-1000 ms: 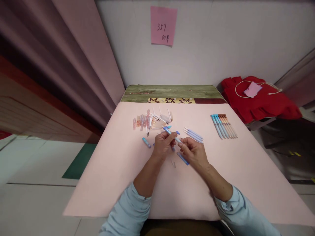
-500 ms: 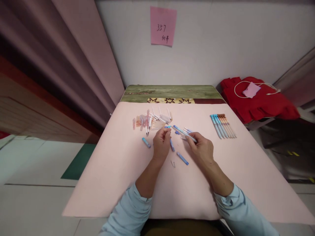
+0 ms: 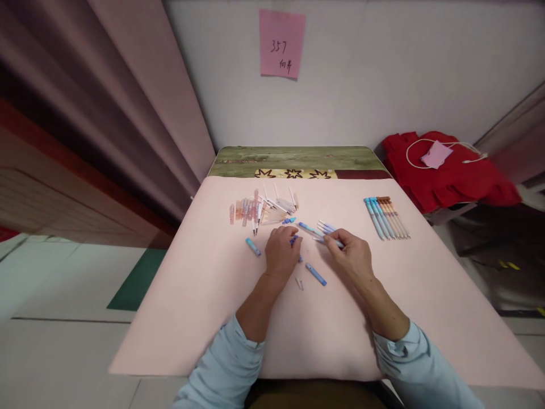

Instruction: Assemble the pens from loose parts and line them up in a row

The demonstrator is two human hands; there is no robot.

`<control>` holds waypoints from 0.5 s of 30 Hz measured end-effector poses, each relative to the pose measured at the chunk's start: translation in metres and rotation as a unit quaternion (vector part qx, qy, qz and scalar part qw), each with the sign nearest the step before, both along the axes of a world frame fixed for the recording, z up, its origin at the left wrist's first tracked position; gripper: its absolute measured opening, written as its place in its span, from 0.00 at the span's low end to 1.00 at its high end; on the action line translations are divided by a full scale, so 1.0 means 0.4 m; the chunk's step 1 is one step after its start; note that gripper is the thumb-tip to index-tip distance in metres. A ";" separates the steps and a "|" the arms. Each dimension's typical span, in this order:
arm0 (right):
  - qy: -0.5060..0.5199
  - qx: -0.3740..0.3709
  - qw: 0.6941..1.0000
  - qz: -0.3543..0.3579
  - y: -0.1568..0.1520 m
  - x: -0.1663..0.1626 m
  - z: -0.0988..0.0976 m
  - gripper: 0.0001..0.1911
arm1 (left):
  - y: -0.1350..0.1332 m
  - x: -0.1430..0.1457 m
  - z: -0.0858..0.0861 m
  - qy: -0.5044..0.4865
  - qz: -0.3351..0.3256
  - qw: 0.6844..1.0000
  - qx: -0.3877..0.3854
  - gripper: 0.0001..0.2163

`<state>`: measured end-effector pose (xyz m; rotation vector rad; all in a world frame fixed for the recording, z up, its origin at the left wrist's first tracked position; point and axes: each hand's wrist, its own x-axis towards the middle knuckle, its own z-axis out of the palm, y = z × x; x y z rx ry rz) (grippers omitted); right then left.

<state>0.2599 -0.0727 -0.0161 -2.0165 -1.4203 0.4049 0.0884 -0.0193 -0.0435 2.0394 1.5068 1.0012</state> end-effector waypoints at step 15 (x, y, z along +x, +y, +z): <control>-0.005 -0.001 1.000 0.010 0.001 -0.012 -0.009 0.15 | -0.002 0.010 0.003 0.123 -0.024 0.992 0.001 0.05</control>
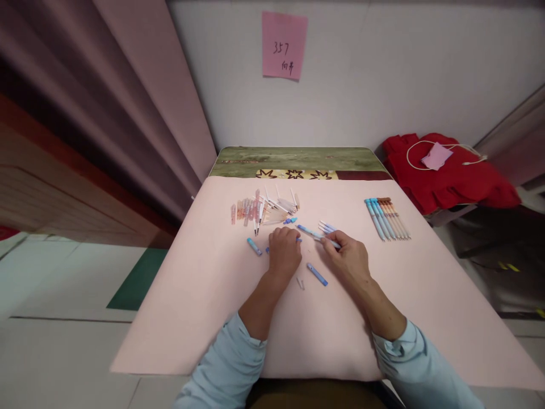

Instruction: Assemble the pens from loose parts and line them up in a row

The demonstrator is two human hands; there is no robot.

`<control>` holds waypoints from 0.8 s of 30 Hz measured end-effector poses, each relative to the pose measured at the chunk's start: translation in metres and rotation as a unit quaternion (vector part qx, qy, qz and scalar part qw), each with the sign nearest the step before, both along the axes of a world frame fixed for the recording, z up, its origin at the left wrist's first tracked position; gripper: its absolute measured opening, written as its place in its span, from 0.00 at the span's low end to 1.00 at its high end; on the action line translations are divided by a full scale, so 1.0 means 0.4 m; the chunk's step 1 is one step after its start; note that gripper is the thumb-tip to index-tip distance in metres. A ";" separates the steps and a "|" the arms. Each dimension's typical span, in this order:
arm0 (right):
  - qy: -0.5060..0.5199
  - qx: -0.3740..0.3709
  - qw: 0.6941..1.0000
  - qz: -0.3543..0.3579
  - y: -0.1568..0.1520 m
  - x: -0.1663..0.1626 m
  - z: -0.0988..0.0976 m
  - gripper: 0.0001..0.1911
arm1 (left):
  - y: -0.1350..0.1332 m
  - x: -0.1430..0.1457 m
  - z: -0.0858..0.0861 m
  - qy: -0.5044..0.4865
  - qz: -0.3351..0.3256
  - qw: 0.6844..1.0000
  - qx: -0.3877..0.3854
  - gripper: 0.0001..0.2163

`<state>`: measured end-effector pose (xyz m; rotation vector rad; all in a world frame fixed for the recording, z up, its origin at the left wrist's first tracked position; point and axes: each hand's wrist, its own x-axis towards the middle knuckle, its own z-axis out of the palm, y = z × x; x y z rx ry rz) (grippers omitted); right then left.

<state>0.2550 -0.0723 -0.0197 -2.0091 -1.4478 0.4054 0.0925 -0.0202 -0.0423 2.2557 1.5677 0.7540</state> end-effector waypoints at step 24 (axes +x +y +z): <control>0.204 0.063 0.976 0.043 -0.003 -0.007 -0.010 0.16 | 0.046 -0.006 0.007 -0.653 0.081 0.738 -0.146 0.11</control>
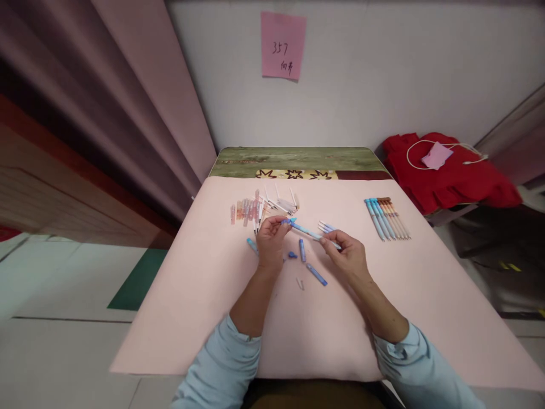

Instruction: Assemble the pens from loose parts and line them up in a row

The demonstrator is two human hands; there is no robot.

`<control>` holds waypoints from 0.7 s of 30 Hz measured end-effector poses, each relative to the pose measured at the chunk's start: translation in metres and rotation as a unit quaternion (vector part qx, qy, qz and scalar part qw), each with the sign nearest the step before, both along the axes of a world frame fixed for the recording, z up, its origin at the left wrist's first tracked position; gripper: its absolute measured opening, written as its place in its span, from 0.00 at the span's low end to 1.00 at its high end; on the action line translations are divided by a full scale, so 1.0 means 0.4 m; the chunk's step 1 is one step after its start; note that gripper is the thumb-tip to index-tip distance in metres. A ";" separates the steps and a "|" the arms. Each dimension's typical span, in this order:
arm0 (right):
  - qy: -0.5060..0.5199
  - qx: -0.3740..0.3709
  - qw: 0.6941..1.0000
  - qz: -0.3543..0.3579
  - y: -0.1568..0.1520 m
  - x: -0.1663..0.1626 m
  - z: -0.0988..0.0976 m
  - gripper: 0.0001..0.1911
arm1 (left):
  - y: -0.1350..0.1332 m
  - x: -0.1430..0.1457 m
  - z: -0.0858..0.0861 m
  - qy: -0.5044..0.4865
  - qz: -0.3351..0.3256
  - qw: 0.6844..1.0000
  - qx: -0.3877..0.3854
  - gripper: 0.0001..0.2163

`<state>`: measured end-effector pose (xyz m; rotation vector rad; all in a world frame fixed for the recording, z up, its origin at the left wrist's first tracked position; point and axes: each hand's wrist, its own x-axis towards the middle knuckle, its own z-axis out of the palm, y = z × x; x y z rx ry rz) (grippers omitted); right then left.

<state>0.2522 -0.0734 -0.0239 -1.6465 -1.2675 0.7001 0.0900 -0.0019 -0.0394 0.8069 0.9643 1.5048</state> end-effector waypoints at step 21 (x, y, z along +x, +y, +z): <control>-0.013 0.025 1.000 0.011 -0.006 -0.002 -0.003 0.16 | -0.001 -0.001 0.000 -0.002 0.013 1.000 -0.017 0.10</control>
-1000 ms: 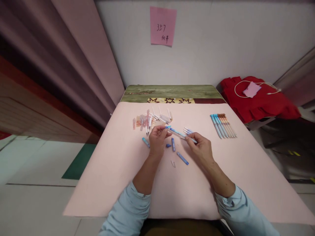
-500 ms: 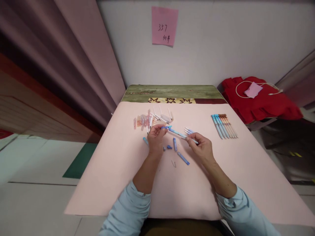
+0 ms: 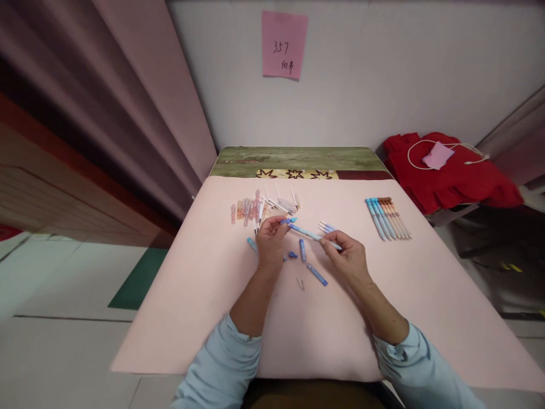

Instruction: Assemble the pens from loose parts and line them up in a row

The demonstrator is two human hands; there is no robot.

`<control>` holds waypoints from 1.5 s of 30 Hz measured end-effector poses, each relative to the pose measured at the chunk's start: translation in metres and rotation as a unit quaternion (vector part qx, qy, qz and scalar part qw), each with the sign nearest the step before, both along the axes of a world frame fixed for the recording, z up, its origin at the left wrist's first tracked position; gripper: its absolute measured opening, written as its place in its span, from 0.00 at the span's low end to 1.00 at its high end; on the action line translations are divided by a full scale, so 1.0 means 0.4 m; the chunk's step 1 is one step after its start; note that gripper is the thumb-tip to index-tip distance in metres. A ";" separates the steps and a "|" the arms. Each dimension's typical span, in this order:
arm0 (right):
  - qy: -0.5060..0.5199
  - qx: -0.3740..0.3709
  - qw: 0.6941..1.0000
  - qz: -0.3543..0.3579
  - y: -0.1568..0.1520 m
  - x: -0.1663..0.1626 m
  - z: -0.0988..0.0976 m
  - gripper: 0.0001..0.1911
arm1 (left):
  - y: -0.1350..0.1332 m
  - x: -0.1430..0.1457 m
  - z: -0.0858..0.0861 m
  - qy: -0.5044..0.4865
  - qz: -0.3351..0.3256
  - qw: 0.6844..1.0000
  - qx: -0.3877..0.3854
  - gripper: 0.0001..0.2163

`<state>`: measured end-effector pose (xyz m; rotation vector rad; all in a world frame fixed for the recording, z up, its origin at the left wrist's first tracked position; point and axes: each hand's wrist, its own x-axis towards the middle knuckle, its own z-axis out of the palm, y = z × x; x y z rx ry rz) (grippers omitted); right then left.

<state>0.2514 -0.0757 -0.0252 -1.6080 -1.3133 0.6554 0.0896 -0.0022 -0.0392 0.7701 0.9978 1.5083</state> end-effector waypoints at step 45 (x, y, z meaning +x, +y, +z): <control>0.011 0.004 1.000 -0.023 -0.001 -0.010 -0.002 0.15 | 0.000 -0.003 -0.009 -0.033 -0.008 0.998 -0.054 0.11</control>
